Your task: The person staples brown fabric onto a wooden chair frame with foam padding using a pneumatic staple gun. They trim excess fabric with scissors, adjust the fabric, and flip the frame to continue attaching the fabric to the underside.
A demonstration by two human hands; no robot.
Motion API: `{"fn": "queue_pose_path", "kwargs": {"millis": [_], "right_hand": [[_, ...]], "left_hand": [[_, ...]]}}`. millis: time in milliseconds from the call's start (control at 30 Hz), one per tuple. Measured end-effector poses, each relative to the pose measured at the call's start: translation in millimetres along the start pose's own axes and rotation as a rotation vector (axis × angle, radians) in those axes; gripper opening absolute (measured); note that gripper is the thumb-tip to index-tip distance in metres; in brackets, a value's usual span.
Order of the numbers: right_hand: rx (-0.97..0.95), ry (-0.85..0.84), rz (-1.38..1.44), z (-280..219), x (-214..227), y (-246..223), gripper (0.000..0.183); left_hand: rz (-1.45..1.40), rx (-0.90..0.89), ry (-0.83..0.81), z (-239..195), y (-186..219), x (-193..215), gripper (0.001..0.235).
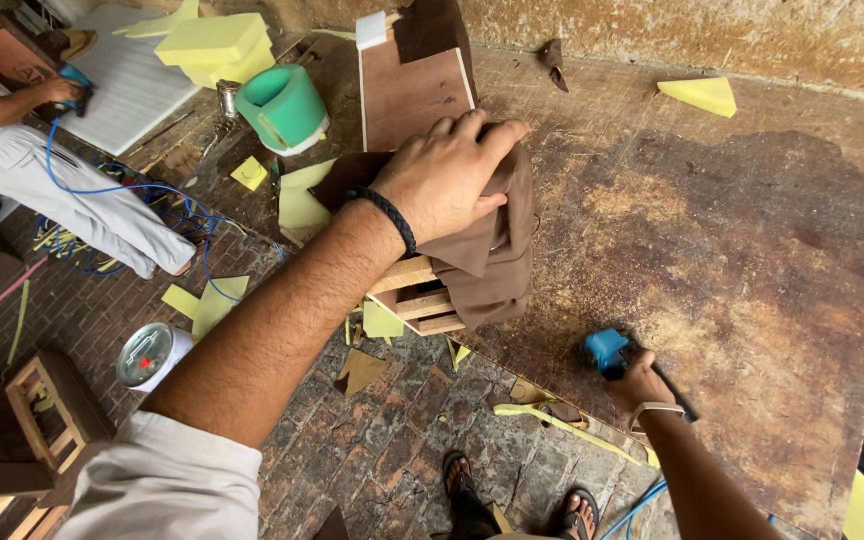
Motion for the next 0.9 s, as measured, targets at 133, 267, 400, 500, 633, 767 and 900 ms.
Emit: {"fn": "queue_pose_path", "kwargs": {"millis": [133, 267, 400, 500, 633, 767, 900], "right_hand": [[0.070, -0.008, 0.401, -66.7, 34.3, -73.3, 0.048], [0.651, 0.233, 0.889, -157.6, 84.2, -145.2, 0.030], [1.030, 0.460, 0.841, -199.4, 123.0, -190.1, 0.019], [1.002, 0.484, 0.887, -205.4, 128.7, -205.8, 0.028], [0.945, 0.529, 0.879, -211.9, 122.0, -215.4, 0.024], [0.863, 0.529, 0.896, -216.5, 119.1, -216.2, 0.018], [0.872, 0.582, 0.849, -221.9, 122.1, -216.2, 0.020]], "left_hand": [[-0.034, 0.026, 0.006, 0.5, 3.2, 2.7, 0.078], [-0.034, 0.052, -0.038, -1.1, 0.9, 0.5, 0.081], [-0.038, 0.063, -0.063, 3.6, 2.0, -3.6, 0.083], [-0.033, 0.041, -0.030, 6.2, 3.0, -2.9, 0.081], [-0.033, 0.071, -0.079, 3.9, 1.9, -4.8, 0.073], [-0.033, 0.049, -0.046, 6.1, 5.7, -3.8, 0.069], [-0.049, 0.042, -0.023, 5.6, 6.1, -3.3, 0.066]]}}
Point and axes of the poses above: each hand's wrist, its own z-axis towards the middle knuckle, its own x-axis out of the back of the hand, y = z × x, the point moved 5 cm from there along z, towards the middle knuckle, and after that the axes turned 11 degrees about y, right-handed, at the moved point
